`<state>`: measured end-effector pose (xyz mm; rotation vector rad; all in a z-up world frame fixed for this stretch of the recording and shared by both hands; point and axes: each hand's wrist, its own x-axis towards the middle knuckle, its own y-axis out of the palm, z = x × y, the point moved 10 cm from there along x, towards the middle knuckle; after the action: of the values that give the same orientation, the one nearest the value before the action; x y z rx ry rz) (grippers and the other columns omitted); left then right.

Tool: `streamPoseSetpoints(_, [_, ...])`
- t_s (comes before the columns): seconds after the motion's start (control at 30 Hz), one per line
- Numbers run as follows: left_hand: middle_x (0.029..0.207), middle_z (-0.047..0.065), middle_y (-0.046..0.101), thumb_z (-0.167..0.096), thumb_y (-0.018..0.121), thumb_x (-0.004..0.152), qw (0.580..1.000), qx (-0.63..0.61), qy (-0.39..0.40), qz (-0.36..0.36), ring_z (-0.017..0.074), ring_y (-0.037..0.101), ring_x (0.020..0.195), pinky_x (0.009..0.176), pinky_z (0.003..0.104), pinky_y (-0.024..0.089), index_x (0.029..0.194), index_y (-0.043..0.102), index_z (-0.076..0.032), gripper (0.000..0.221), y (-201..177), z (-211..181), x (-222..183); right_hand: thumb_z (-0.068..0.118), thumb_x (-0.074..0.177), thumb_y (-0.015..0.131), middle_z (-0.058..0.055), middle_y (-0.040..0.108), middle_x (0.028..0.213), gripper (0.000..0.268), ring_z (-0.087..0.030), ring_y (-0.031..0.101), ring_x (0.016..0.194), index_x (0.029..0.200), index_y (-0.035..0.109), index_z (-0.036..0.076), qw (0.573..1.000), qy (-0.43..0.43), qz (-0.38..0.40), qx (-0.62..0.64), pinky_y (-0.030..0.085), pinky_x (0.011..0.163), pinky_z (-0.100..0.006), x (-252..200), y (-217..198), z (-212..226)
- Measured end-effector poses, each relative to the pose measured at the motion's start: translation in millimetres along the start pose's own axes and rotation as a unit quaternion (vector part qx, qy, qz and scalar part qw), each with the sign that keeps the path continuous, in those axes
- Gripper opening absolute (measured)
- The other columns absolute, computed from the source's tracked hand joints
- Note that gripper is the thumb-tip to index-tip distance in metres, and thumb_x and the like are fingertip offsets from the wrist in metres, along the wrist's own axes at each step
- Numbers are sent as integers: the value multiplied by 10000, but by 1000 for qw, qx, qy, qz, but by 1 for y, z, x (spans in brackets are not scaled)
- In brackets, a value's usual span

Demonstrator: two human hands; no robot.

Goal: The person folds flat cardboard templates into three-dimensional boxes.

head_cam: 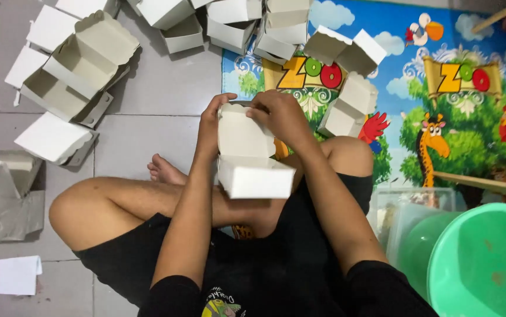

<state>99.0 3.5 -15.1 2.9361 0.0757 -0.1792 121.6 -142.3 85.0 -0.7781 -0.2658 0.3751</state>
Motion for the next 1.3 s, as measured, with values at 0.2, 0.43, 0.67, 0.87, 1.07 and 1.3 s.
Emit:
streamPoseSetpoints(0.2, [887, 103, 717, -509, 404, 1082, 999, 26, -27, -12, 151, 651, 784, 716, 300, 558, 1190, 674, -135, 474, -10, 25, 7, 308, 865, 825, 65, 604, 730, 153, -178, 635, 861, 839, 682, 259, 942, -143, -153, -262, 545, 662, -311, -8, 19, -6])
streamPoseSetpoints(0.43, [881, 43, 700, -427, 384, 1075, 992, -34, -111, -43, 106, 675, 743, 631, 242, 598, 1176, 658, -130, 416, -13, 33, 9, 384, 878, 807, 67, 508, 730, 224, -157, 555, 765, 812, 621, 278, 918, -211, -176, -287, 506, 614, -278, -4, 30, -23])
streamPoseSetpoints(0.67, [896, 69, 703, -413, 435, 1060, 988, -64, -136, -25, 137, 701, 775, 665, 282, 630, 1179, 665, -112, 397, -17, 43, 11, 325, 913, 772, 38, 457, 774, 224, -200, 466, 768, 782, 605, 254, 910, -255, -133, -297, 429, 601, -323, 3, 46, -33])
streamPoseSetpoints(0.87, [905, 83, 707, -436, 463, 1044, 990, -62, -128, -11, 147, 706, 793, 686, 292, 627, 1189, 660, -107, 410, -13, 39, 11, 286, 880, 792, 31, 434, 763, 243, -200, 475, 751, 750, 600, 211, 921, -223, -149, -281, 419, 591, -331, 4, 39, -26])
streamPoseSetpoints(1.07, [962, 84, 697, -350, 592, 979, 995, -28, -93, 31, 146, 663, 825, 741, 294, 584, 1246, 623, -121, 353, -2, 20, 6, 189, 782, 817, -6, 426, 734, 251, -234, 521, 732, 723, 575, 161, 931, -199, -159, -262, 450, 584, -341, 3, 28, -21])
streamPoseSetpoints(1.3, [957, 93, 696, -25, 528, 839, 996, -7, -69, 47, 114, 623, 764, 724, 240, 541, 1287, 604, -76, 458, -13, 18, 5, 266, 847, 837, -46, 474, 885, 351, -320, 597, 849, 971, 535, 134, 982, -94, -96, -136, 560, 716, -437, 1, 16, -26])
